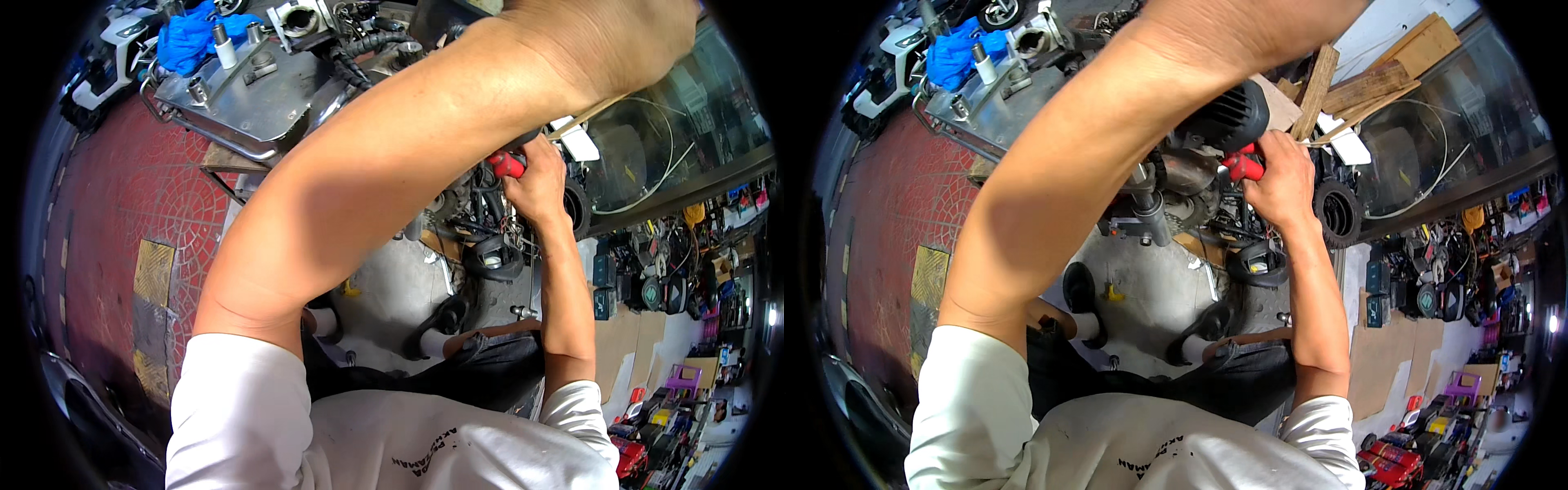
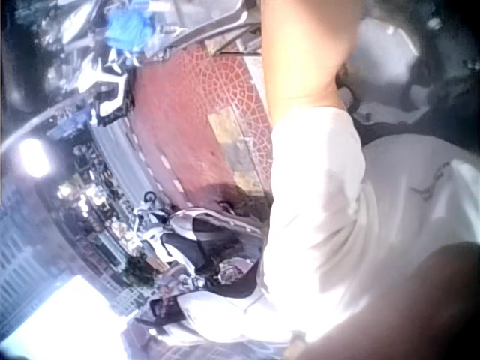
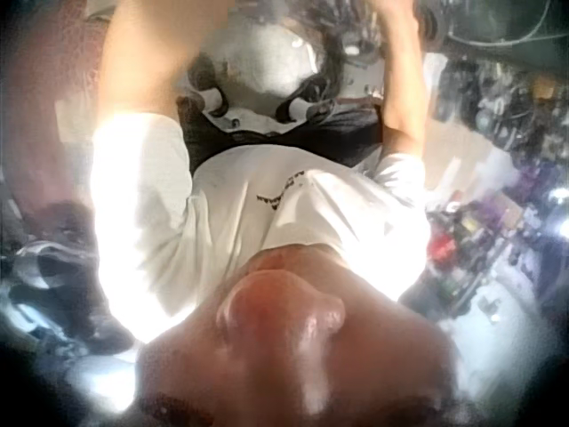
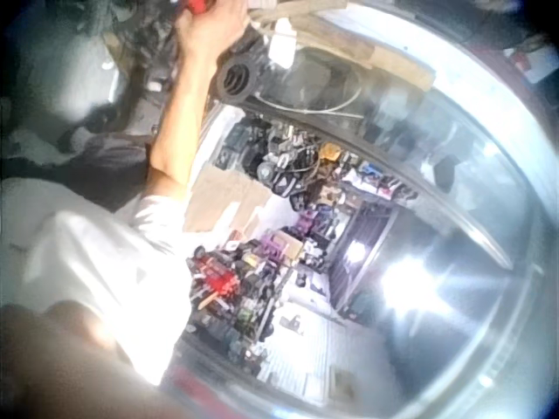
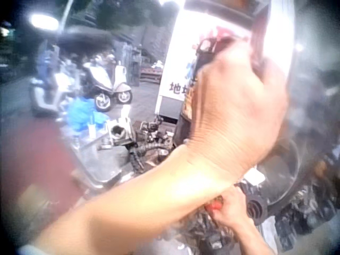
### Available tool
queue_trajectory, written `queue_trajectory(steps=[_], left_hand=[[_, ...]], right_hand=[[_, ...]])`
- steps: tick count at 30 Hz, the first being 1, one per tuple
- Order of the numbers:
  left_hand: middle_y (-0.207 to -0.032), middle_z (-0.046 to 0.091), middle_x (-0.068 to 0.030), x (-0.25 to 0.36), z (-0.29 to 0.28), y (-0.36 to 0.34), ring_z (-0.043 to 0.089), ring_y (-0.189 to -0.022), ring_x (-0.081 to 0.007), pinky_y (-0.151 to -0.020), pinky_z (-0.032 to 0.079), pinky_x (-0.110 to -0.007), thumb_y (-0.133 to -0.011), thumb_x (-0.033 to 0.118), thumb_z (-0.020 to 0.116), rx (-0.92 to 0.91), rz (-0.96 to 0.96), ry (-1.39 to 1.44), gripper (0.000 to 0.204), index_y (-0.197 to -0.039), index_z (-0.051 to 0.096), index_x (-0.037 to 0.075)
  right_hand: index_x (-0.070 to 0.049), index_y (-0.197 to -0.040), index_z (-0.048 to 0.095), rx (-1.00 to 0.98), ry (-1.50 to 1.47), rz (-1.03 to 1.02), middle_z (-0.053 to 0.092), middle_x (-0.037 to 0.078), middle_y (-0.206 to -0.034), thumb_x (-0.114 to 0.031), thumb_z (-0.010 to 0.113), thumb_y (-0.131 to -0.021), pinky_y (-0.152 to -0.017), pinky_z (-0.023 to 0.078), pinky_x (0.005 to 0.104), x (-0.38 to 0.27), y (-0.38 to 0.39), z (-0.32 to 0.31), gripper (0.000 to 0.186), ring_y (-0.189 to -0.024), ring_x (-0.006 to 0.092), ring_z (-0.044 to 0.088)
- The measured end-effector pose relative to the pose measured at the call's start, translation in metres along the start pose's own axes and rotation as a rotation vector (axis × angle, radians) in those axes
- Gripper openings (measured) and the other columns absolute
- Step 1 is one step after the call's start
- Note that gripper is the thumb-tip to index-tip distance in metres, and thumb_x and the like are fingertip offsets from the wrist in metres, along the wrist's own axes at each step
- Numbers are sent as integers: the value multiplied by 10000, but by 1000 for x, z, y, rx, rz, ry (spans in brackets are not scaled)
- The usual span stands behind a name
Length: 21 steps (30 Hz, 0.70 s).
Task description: The person works on a motorcycle engine, using a red-handled screwdriver to tighten bolts on the cylinder head and a green-handled screwdriver to adjust the spark plug cap. The person also manipulates the engine's cooling fins and wiring with their hands.
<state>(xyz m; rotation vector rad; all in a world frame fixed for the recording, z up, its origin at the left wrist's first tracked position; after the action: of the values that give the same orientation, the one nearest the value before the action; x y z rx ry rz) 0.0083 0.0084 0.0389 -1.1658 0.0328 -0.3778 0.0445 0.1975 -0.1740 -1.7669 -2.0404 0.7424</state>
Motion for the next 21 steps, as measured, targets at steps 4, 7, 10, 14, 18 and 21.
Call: queue_trajectory(steps=[4,7,10,14,18,21], left_hand=[[-855,669,-113,-3,0,-16,636,-754,-184,-656,563,-356,-959,184,561,-427,-514,211,196,-943,659,15],[-964,702,-126,-24,-5,-24,680,-753,-180,-494,513,-295,-953,215,612,-650,-845,599,195,-966,645,23],[-819,701,-79,-36,-3,-25,668,-625,-118,-391,454,-238,-979,228,621,-805,-857,730,181,-878,633,79],[-702,698,-85,-25,-3,-16,670,-633,-167,-605,544,-343,-999,201,575,-598,-515,492,291,-793,676,23],[-771,726,-207,9,-14,-1,712,-714,-306,-755,576,-429,-986,160,541,-187,-256,36,317,-815,682,-68],[-752,697,-176,-3,-9,-13,707,-694,-285,-721,598,-413,-969,191,548,-353,-311,210,285,-833,667,-30]], right_hand=[[-75,-1017,647,0,-50,18,641,142,-950,-56,776,-689,-824,490,486,-2,-1,1,353,-938,407,628],[-78,-1028,653,-2,-49,11,642,140,-943,-56,775,-691,-823,490,485,-3,-2,3,359,-938,405,630],[-79,-1029,659,25,-65,-13,644,141,-940,-57,774,-693,-823,491,485,-2,-2,2,356,-930,406,632],[-72,-1013,652,6,-24,-7,639,142,-934,-60,771,-702,-819,489,493,0,-3,0,332,-932,415,630],[-67,-992,643,-24,-18,46,639,149,-939,-78,779,-703,-824,493,506,1,-2,-1,320,-940,425,628],[-66,-997,644,10,-14,13,640,153,-942,-81,787,-702,-832,498,504,-3,-1,-2,328,-941,427,627]])
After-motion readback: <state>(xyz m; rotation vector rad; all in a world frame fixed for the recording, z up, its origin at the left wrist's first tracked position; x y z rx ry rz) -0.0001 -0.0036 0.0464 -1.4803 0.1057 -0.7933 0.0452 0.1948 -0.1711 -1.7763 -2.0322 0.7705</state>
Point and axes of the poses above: each hand's wrist, its own y-axis away from the middle knuckle, its own z-axis out of the palm, x = y × z, the point moved 5 cm from there along -y, towards the middle knuckle
